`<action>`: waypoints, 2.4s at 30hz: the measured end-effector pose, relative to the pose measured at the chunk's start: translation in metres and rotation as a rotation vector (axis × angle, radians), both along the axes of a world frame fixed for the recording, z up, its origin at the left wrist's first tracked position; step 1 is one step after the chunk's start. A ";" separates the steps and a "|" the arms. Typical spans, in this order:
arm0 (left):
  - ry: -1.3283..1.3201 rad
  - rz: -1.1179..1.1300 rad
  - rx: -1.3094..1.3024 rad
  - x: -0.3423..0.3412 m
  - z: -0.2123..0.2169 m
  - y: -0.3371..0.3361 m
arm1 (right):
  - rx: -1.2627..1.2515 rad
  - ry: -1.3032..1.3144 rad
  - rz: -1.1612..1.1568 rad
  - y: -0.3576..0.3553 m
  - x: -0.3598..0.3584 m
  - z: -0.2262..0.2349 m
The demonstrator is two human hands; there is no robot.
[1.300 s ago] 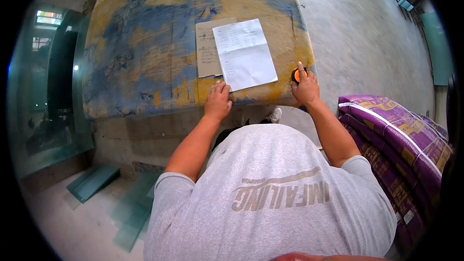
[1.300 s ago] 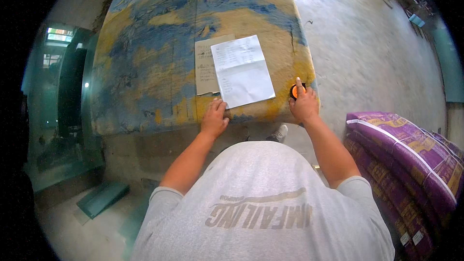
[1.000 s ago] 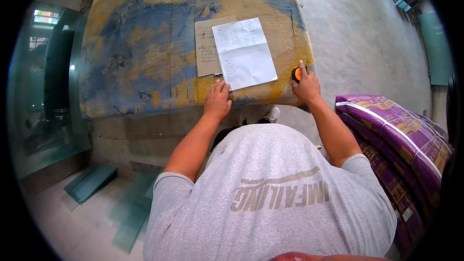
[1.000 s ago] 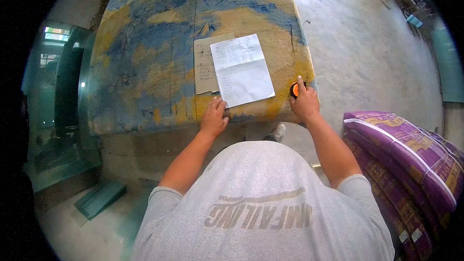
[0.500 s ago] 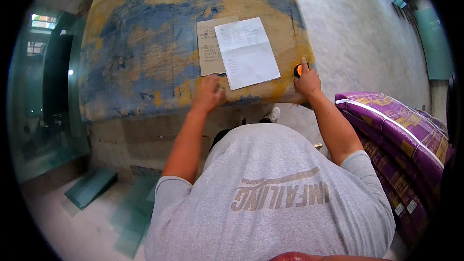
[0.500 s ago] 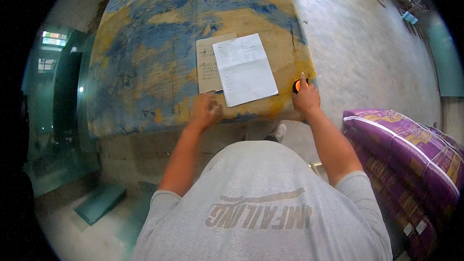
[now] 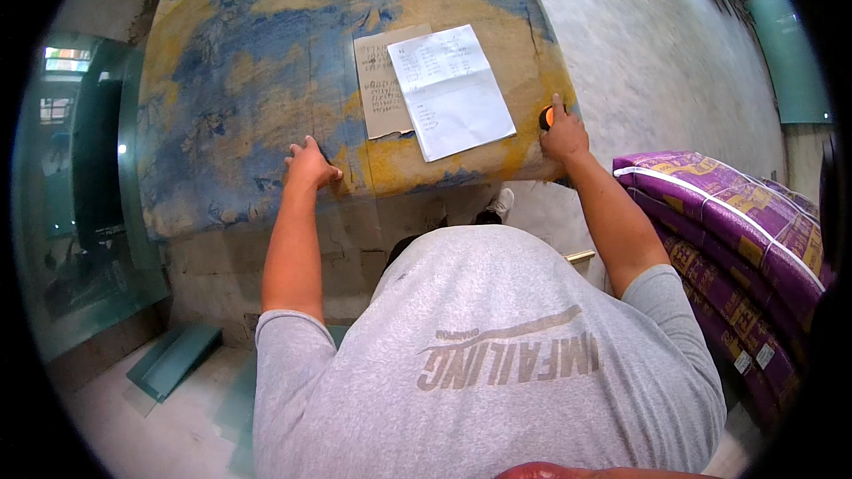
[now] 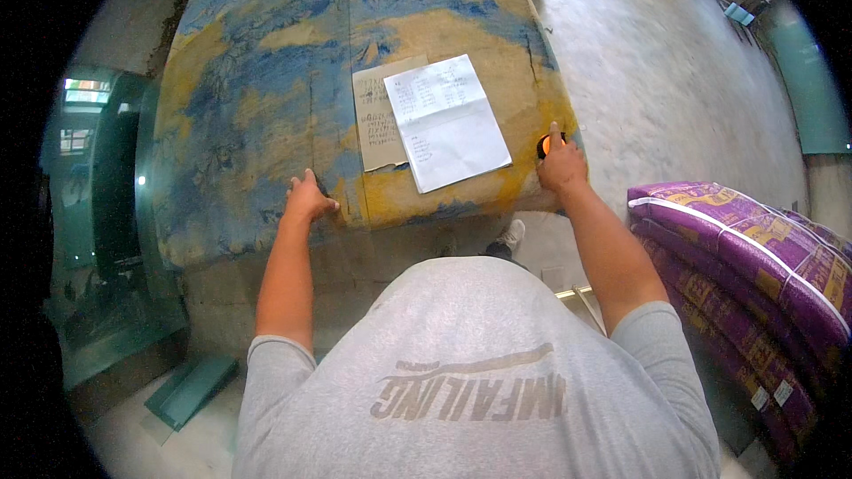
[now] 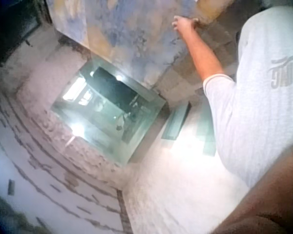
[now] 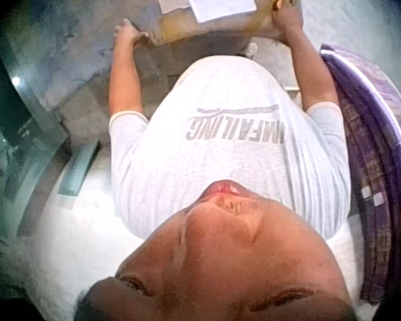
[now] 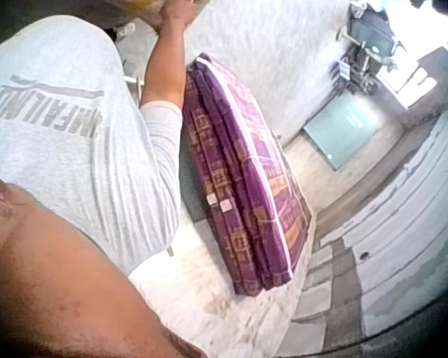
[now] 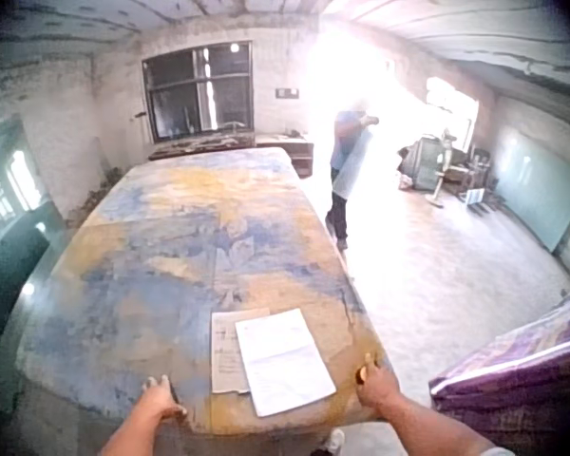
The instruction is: The person measures a large sheet of glass on a workbench using a tape measure and a metal ruler. They then move to a stack of wrapped glass panels and measure their dimensions. The person returns to the workbench to measure the glass again.
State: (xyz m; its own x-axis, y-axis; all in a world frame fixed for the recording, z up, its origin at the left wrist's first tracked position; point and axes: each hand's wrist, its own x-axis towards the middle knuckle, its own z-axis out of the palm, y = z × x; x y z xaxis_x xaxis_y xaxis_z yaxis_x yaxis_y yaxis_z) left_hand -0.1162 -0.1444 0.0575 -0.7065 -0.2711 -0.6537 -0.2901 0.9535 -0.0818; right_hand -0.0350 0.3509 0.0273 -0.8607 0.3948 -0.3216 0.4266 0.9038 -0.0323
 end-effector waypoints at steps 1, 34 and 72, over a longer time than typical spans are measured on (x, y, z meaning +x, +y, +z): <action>-0.004 -0.005 0.000 -0.001 0.001 0.001 | 0.001 -0.017 0.007 0.002 -0.001 -0.001; 0.137 0.692 1.547 0.176 0.027 0.178 | -1.118 0.137 0.159 -0.059 0.075 0.072; 0.585 0.400 0.659 0.372 0.001 -0.006 | -1.372 -0.237 0.409 -0.142 0.023 0.080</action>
